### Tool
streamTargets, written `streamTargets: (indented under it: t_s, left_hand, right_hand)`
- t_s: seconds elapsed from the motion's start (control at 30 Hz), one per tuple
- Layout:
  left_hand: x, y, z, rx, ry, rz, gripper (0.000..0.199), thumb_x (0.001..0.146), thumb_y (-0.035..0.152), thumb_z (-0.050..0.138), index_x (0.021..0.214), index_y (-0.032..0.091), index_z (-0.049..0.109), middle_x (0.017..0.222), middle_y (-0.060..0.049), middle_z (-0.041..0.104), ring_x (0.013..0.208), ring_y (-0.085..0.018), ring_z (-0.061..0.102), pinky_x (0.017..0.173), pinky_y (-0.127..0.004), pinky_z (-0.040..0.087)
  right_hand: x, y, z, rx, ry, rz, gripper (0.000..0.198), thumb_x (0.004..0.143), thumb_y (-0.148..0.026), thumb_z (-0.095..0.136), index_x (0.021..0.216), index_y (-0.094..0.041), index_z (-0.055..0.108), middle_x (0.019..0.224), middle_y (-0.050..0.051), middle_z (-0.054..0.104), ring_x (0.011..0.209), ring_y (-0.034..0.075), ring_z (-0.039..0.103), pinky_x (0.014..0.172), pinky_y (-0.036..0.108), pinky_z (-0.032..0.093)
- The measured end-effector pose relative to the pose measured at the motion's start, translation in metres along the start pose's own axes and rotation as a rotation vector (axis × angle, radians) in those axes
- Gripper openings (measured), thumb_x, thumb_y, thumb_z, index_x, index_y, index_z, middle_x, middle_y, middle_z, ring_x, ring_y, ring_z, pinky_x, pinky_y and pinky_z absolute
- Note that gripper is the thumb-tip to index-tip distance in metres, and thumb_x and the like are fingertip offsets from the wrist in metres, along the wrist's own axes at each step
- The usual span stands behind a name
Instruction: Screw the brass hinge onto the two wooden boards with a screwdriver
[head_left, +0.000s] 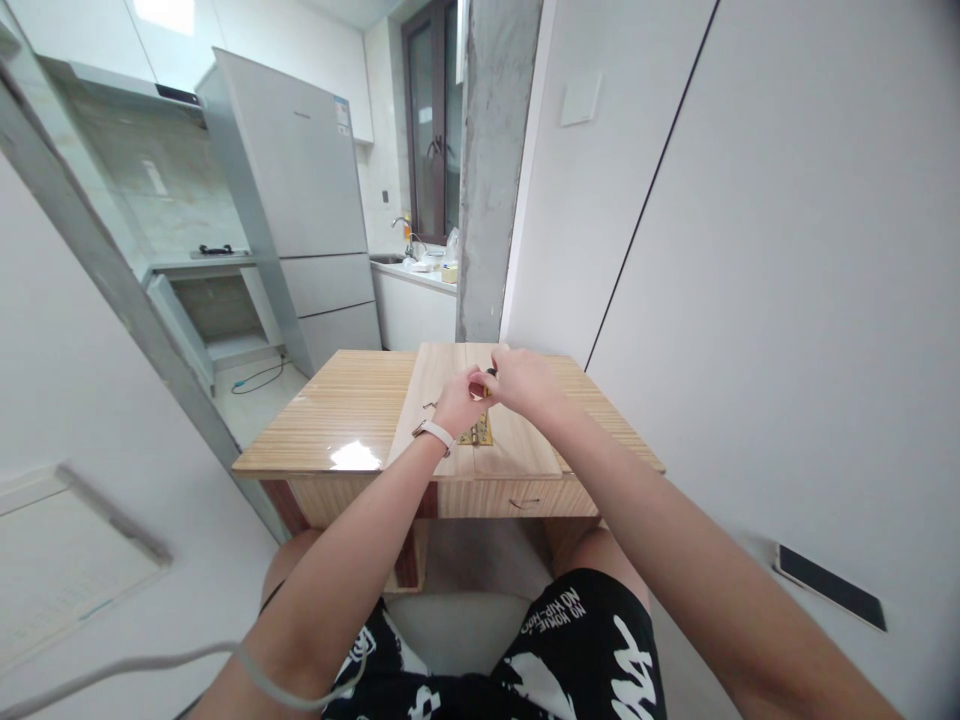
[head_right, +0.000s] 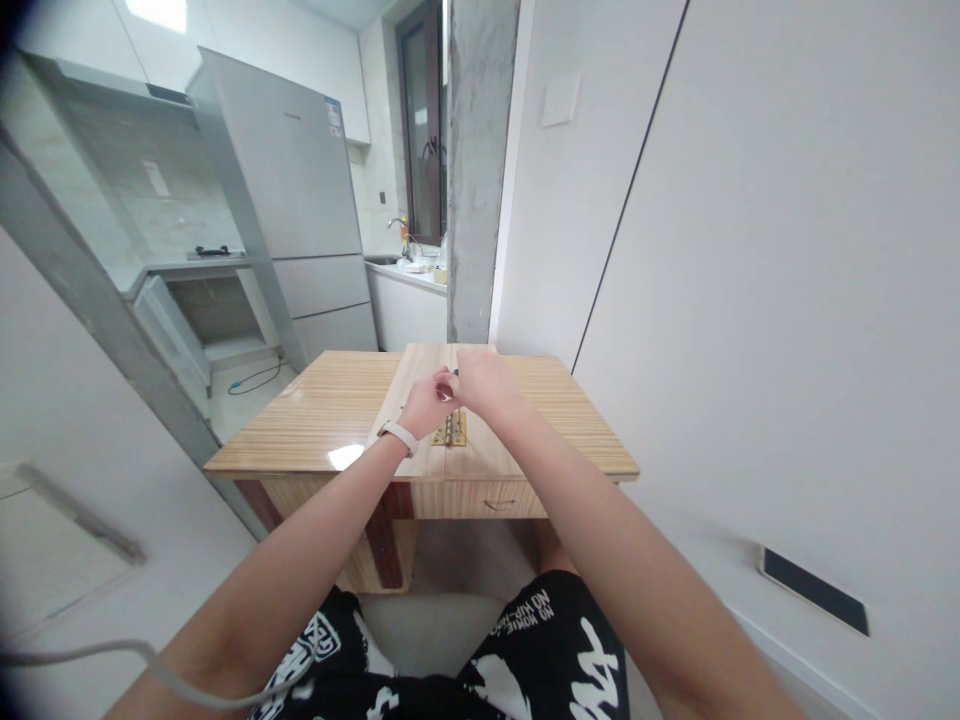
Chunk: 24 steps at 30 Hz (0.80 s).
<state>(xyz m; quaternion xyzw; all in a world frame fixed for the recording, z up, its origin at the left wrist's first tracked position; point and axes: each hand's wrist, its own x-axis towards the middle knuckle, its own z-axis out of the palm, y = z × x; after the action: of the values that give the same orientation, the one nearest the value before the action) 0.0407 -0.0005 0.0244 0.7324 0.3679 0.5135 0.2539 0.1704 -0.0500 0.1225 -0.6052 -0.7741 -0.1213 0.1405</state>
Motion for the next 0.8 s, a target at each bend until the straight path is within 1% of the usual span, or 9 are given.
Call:
streamTargets:
  t_s: [0.07, 0.13, 0.27, 0.33, 0.4, 0.53, 0.67, 0.73, 0.8]
  left_hand:
    - [0.000, 0.002, 0.002, 0.040, 0.024, -0.011, 0.019, 0.073, 0.016, 0.069, 0.075, 0.019, 0.051, 0.069, 0.001, 0.061, 0.066, -0.014, 0.059, 0.060, -0.025, 0.042]
    - [0.000, 0.003, 0.002, 0.070, 0.030, -0.018, 0.017, 0.072, 0.013, 0.068, 0.075, 0.019, 0.052, 0.069, 0.001, 0.061, 0.066, -0.014, 0.058, 0.060, -0.025, 0.042]
    - [-0.001, 0.000, -0.003, 0.040, -0.020, -0.012, 0.019, 0.072, 0.014, 0.070, 0.088, 0.018, 0.059, 0.079, -0.001, 0.066, 0.071, -0.014, 0.060, 0.065, -0.026, 0.046]
    - [-0.001, -0.004, -0.007, -0.050, -0.070, -0.010, 0.027, 0.074, 0.017, 0.072, 0.099, 0.018, 0.061, 0.093, -0.004, 0.070, 0.082, -0.016, 0.065, 0.072, -0.028, 0.050]
    - [0.001, -0.007, -0.011, -0.179, -0.145, -0.013, 0.032, 0.078, 0.018, 0.072, 0.108, 0.017, 0.060, 0.106, -0.008, 0.071, 0.094, -0.018, 0.067, 0.081, -0.031, 0.053]
    - [0.006, -0.008, -0.012, -0.416, -0.263, -0.026, 0.039, 0.084, 0.017, 0.068, 0.121, 0.016, 0.057, 0.119, -0.014, 0.069, 0.108, -0.021, 0.067, 0.096, -0.040, 0.053]
    - [0.010, -0.009, -0.007, -0.431, -0.264, -0.035, 0.034, 0.084, 0.014, 0.067, 0.117, 0.015, 0.058, 0.116, -0.013, 0.071, 0.108, -0.022, 0.069, 0.099, -0.042, 0.053]
    - [0.010, -0.011, -0.005, -0.404, -0.227, -0.050, 0.032, 0.083, 0.013, 0.068, 0.114, 0.015, 0.059, 0.109, -0.011, 0.073, 0.102, -0.021, 0.070, 0.096, -0.041, 0.054]
    - [0.008, -0.012, -0.004, -0.371, -0.173, -0.061, 0.031, 0.081, 0.014, 0.069, 0.111, 0.015, 0.059, 0.102, -0.009, 0.073, 0.097, -0.020, 0.070, 0.091, -0.038, 0.055]
  right_hand:
    - [-0.001, -0.006, 0.002, -0.030, -0.012, 0.029, 0.046, 0.100, -0.053, 0.046, 0.103, -0.013, 0.069, 0.102, 0.019, 0.071, 0.098, 0.028, 0.067, 0.082, 0.033, 0.045]
    - [-0.001, -0.010, 0.004, -0.040, -0.013, 0.036, 0.041, 0.102, -0.045, 0.045, 0.102, -0.012, 0.070, 0.101, 0.019, 0.072, 0.097, 0.028, 0.068, 0.080, 0.032, 0.045]
    - [-0.001, -0.010, 0.005, -0.014, -0.039, -0.053, 0.027, 0.099, -0.032, 0.052, 0.099, -0.013, 0.071, 0.099, 0.017, 0.073, 0.095, 0.026, 0.068, 0.078, 0.030, 0.045]
    - [0.001, -0.007, 0.003, 0.006, -0.054, -0.112, 0.019, 0.095, -0.024, 0.056, 0.098, -0.014, 0.071, 0.101, 0.016, 0.074, 0.096, 0.025, 0.068, 0.078, 0.029, 0.044]
    - [0.003, -0.003, 0.002, 0.019, -0.061, -0.152, 0.015, 0.091, -0.017, 0.058, 0.097, -0.015, 0.072, 0.103, 0.015, 0.074, 0.095, 0.023, 0.068, 0.077, 0.028, 0.044]
    - [0.008, 0.008, -0.002, 0.043, -0.090, -0.203, 0.022, 0.087, -0.011, 0.057, 0.100, -0.017, 0.073, 0.102, 0.012, 0.075, 0.095, 0.022, 0.067, 0.077, 0.027, 0.042]
    - [0.011, 0.016, -0.002, 0.097, -0.124, -0.271, 0.029, 0.085, -0.006, 0.055, 0.103, -0.018, 0.074, 0.103, 0.010, 0.075, 0.096, 0.021, 0.066, 0.079, 0.027, 0.041]
    - [0.011, 0.019, -0.001, 0.132, -0.129, -0.301, 0.029, 0.085, -0.006, 0.055, 0.104, -0.019, 0.073, 0.104, 0.008, 0.075, 0.096, 0.020, 0.066, 0.079, 0.026, 0.041]
    - [0.010, 0.021, 0.000, 0.164, -0.089, -0.287, 0.029, 0.087, -0.009, 0.058, 0.112, -0.019, 0.069, 0.111, 0.008, 0.073, 0.099, 0.020, 0.065, 0.081, 0.026, 0.042]
